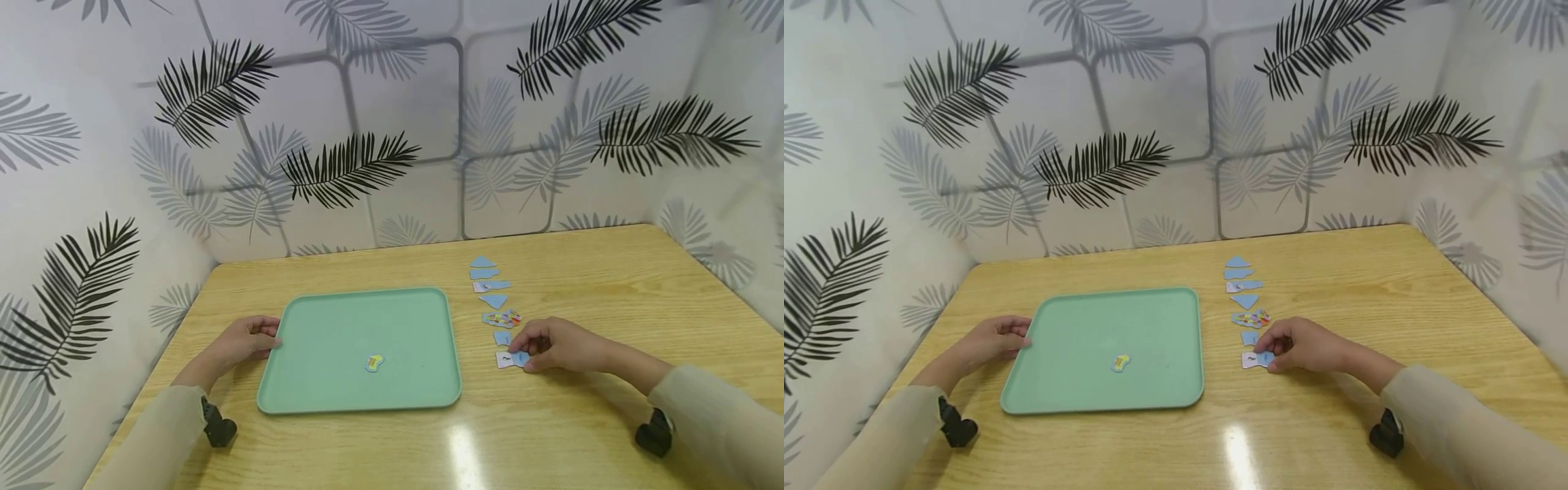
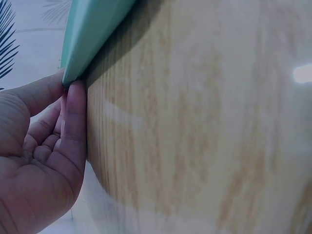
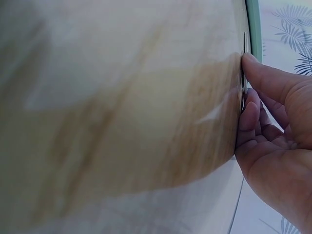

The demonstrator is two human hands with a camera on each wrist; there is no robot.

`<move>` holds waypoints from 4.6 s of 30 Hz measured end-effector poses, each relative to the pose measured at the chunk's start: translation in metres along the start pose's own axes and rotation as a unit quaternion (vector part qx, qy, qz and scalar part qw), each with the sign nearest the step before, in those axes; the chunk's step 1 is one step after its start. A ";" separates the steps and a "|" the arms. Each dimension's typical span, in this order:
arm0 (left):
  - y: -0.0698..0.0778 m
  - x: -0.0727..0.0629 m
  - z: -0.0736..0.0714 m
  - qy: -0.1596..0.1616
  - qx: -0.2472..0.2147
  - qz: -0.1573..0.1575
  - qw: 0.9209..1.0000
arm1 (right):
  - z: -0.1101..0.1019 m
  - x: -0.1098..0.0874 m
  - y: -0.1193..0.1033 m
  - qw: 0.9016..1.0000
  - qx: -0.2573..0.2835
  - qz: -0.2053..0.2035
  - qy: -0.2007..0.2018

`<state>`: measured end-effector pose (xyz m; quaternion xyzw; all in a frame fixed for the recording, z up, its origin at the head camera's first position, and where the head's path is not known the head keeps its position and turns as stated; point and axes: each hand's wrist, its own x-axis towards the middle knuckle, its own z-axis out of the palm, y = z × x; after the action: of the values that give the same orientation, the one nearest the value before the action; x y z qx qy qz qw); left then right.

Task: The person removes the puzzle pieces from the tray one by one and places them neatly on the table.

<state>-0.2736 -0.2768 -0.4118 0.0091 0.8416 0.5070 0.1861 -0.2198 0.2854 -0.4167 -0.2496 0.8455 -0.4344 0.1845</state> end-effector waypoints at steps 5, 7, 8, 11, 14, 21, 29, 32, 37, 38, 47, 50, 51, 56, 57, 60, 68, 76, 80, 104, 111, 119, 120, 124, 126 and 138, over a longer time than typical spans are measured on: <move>0.000 -0.001 0.000 -0.002 0.001 0.001 1.000 | 0.000 0.000 0.000 1.000 0.002 0.005 -0.001; -0.001 -0.001 0.000 -0.002 0.001 0.003 1.000 | 0.000 0.001 0.000 1.000 0.001 0.003 -0.002; -0.001 0.000 -0.001 -0.003 0.001 0.003 1.000 | -0.001 0.001 0.001 1.000 0.001 0.001 -0.002; -0.001 0.000 -0.001 -0.003 0.001 0.005 1.000 | -0.001 0.001 0.001 1.000 0.003 -0.002 -0.006; 0.000 -0.001 -0.001 -0.005 0.001 0.005 1.000 | -0.002 0.000 0.001 1.000 0.005 -0.008 -0.009; 0.001 -0.001 -0.001 -0.003 0.002 0.003 1.000 | -0.003 0.000 0.000 1.000 0.001 -0.009 -0.011; 0.002 -0.001 0.000 -0.005 0.001 0.003 1.000 | -0.004 0.001 -0.001 1.000 0.004 0.002 -0.017; 0.002 -0.001 0.000 -0.004 0.001 0.002 1.000 | -0.005 0.002 -0.001 1.000 0.008 0.009 -0.020; 0.002 0.000 0.000 -0.003 0.003 0.001 1.000 | -0.008 0.005 -0.004 1.000 0.007 0.001 -0.016; 0.002 0.000 0.000 -0.003 0.003 0.001 1.000 | -0.008 0.006 -0.004 1.000 0.004 -0.004 -0.013; 0.002 -0.001 0.000 -0.004 0.002 -0.001 1.000 | -0.002 0.019 -0.010 1.000 0.012 -0.005 0.019; 0.002 -0.001 0.000 -0.005 0.002 -0.001 1.000 | 0.004 0.024 -0.017 0.999 0.035 -0.003 0.020; 0.002 -0.001 0.000 -0.006 0.003 -0.001 1.000 | 0.006 0.026 -0.020 0.999 0.044 -0.001 0.020; 0.001 -0.001 -0.001 -0.004 0.003 0.000 1.000 | 0.017 0.037 -0.035 0.997 0.070 -0.005 0.024; 0.000 -0.001 -0.001 -0.005 0.003 0.001 1.000 | 0.020 0.040 -0.037 0.997 0.070 -0.008 0.026; -0.001 0.000 -0.001 -0.003 0.003 0.003 1.000 | 0.028 0.048 -0.044 0.997 0.075 -0.018 0.032; -0.002 0.000 -0.002 -0.004 0.000 0.004 1.000 | 0.051 0.066 -0.060 0.994 0.096 -0.035 0.043; -0.001 -0.001 -0.001 -0.003 -0.002 0.004 1.000 | 0.070 0.088 -0.074 0.993 0.105 -0.043 0.032; -0.001 -0.001 -0.002 0.000 0.000 0.004 1.000 | 0.077 0.099 -0.083 0.994 0.101 -0.047 0.021; 0.002 0.001 -0.002 0.001 0.004 0.002 1.000 | 0.116 0.148 -0.101 0.998 0.040 -0.025 -0.048; 0.001 0.002 -0.002 0.000 0.005 0.003 1.000 | 0.119 0.151 -0.104 0.998 0.007 -0.028 -0.054; 0.003 0.000 -0.002 0.000 0.009 0.003 1.000 | 0.120 0.151 -0.106 0.998 -0.021 -0.033 -0.056; 0.003 0.000 -0.002 0.001 0.010 0.003 1.000 | 0.120 0.152 -0.105 0.998 -0.024 -0.034 -0.056; 0.003 0.000 -0.001 0.001 0.013 0.001 1.000 | 0.123 0.152 -0.104 0.997 -0.035 -0.041 -0.058; 0.002 0.000 -0.001 0.000 0.010 0.000 1.000 | 0.123 0.152 -0.104 0.997 -0.041 -0.044 -0.057; 0.000 0.000 0.000 -0.003 0.004 0.008 1.000 | 0.126 0.153 -0.103 0.996 -0.068 -0.053 -0.037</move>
<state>-0.2736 -0.2771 -0.4118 0.0182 0.8430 0.5048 0.1850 -0.2496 0.0644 -0.4159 -0.3218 0.8512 -0.3756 0.1755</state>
